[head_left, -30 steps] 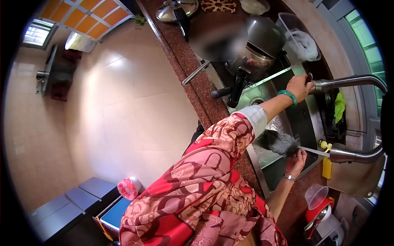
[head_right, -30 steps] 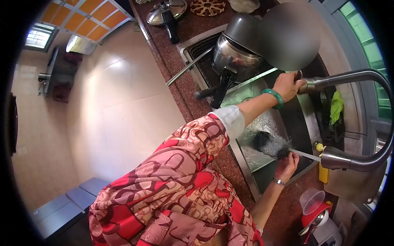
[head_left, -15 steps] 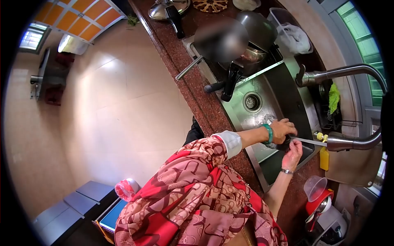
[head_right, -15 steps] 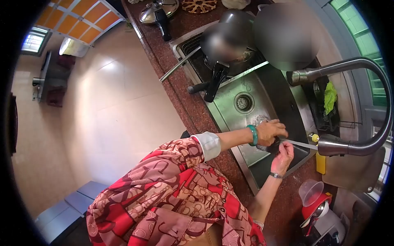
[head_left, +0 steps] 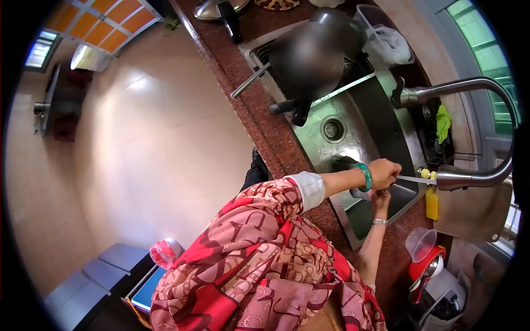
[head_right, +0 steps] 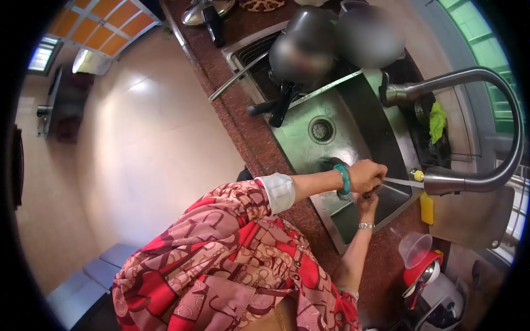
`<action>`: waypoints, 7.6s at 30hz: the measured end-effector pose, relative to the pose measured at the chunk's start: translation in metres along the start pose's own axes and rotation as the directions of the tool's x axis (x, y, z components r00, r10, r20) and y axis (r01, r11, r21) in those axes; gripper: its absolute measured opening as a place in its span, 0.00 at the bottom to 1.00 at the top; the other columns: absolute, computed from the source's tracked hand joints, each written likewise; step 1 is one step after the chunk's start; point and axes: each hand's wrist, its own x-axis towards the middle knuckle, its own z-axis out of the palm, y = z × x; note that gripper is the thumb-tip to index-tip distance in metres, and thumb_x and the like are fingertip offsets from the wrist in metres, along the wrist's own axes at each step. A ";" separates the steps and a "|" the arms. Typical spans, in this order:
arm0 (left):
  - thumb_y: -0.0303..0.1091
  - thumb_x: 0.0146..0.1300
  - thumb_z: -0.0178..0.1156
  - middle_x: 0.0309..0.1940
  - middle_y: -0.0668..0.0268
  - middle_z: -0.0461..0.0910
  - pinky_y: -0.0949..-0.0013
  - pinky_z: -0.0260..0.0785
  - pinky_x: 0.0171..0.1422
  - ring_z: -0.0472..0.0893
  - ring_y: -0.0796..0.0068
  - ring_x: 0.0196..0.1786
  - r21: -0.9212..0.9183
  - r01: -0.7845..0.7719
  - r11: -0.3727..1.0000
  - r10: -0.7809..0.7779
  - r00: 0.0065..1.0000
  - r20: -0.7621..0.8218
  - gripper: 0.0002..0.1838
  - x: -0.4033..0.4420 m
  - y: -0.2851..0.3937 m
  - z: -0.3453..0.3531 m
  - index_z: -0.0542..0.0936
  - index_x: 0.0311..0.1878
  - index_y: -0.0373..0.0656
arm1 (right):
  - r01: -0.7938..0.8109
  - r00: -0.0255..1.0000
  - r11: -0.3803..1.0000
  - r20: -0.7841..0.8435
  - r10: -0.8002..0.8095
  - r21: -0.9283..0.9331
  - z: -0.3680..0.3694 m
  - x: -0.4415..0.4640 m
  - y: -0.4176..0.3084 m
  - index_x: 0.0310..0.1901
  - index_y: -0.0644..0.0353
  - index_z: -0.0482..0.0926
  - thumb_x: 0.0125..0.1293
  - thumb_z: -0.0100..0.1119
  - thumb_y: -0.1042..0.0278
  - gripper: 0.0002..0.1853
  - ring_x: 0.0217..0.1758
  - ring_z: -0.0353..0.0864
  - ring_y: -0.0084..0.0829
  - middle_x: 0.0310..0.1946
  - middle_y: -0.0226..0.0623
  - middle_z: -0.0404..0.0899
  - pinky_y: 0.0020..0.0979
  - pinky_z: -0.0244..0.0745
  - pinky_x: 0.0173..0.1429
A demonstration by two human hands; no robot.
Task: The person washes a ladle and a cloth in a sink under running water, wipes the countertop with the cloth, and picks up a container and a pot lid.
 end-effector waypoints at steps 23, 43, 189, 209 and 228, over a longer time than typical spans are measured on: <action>0.28 0.47 0.56 0.27 0.54 0.74 0.60 0.66 0.38 0.75 0.55 0.34 -0.090 0.215 0.973 -0.223 0.970 -0.094 0.15 0.037 -0.052 0.027 0.66 0.39 0.41 | 0.130 0.854 0.992 -0.508 -0.115 -0.006 0.019 0.050 -0.057 0.30 0.63 0.74 0.58 0.57 0.68 0.07 0.29 0.62 0.13 0.26 0.20 0.68 0.18 0.59 0.33; 0.34 0.60 0.50 0.18 0.68 0.72 0.74 0.63 0.27 0.69 0.81 0.23 -0.269 0.218 0.938 -0.175 0.969 0.173 0.11 0.033 -0.032 0.012 0.77 0.36 0.37 | 0.266 0.912 0.817 -0.409 -0.040 0.511 -0.010 -0.019 -0.103 0.38 0.67 0.75 0.56 0.53 0.79 0.08 0.36 0.75 0.23 0.33 0.33 0.76 0.23 0.69 0.44; 0.40 0.60 0.55 0.31 0.71 0.71 0.68 0.71 0.34 0.73 0.75 0.36 -0.477 0.399 0.783 -0.436 0.899 0.036 0.11 -0.022 0.013 -0.016 0.69 0.37 0.44 | -0.144 0.913 0.976 -0.359 0.194 0.163 0.047 -0.047 -0.008 0.43 0.65 0.75 0.45 0.66 0.71 0.21 0.38 0.74 0.23 0.34 0.33 0.78 0.27 0.69 0.45; 0.40 0.62 0.49 0.22 0.62 0.76 0.66 0.66 0.31 0.75 0.67 0.25 0.453 -0.067 0.889 0.263 0.884 -0.386 0.14 0.143 -0.001 -0.134 0.73 0.42 0.39 | -0.246 0.887 0.929 -0.450 0.102 -0.275 -0.002 -0.026 -0.009 0.44 0.69 0.71 0.38 0.65 0.62 0.29 0.39 0.77 0.40 0.35 0.49 0.77 0.32 0.70 0.46; 0.43 0.64 0.42 0.40 0.57 0.76 0.46 0.65 0.53 0.75 0.60 0.45 -0.851 0.472 -0.229 -0.589 0.629 0.507 0.18 -0.024 -0.057 0.037 0.71 0.46 0.40 | 0.233 0.908 0.852 -0.209 -0.363 -0.468 0.036 -0.038 -0.073 0.43 0.59 0.75 0.49 0.58 0.71 0.16 0.42 0.75 0.38 0.38 0.39 0.76 0.34 0.71 0.46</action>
